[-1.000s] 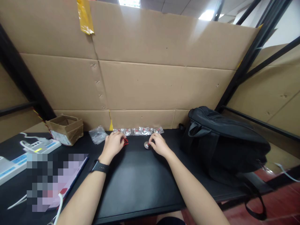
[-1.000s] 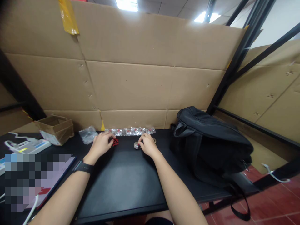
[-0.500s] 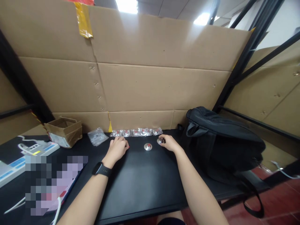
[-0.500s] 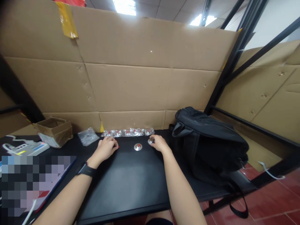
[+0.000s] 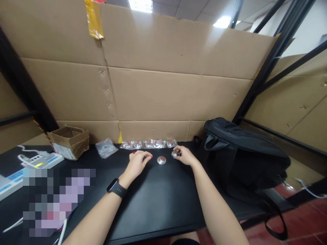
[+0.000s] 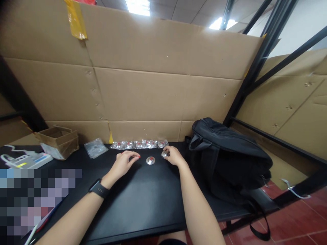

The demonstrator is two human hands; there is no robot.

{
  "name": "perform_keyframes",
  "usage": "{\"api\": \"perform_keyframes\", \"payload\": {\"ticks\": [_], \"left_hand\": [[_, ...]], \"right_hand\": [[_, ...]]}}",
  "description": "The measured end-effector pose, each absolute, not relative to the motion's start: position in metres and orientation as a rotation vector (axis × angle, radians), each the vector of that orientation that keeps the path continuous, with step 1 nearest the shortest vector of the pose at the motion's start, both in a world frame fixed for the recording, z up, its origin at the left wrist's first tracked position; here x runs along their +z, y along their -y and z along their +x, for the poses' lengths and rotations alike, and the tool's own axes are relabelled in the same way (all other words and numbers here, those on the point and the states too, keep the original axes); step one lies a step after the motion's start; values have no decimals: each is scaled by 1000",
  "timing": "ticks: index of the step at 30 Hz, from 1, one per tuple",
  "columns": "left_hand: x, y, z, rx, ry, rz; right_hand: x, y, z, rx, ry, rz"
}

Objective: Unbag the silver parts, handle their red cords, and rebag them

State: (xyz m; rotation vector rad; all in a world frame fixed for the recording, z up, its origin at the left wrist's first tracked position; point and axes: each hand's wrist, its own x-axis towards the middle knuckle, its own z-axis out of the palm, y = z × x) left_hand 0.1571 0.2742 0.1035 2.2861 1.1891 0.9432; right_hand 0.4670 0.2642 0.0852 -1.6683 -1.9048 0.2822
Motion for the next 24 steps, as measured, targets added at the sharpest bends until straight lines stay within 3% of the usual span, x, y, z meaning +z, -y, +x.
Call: {"api": "perform_keyframes", "payload": {"ticks": [10,24], "left_hand": [[88,-281,165,1130,-959,1888],[83,-282,173,1226,-825,1884]], "right_hand": [[110,-249,392,699,1660,-1043],[105,-239,357,949,1610,-838]]}}
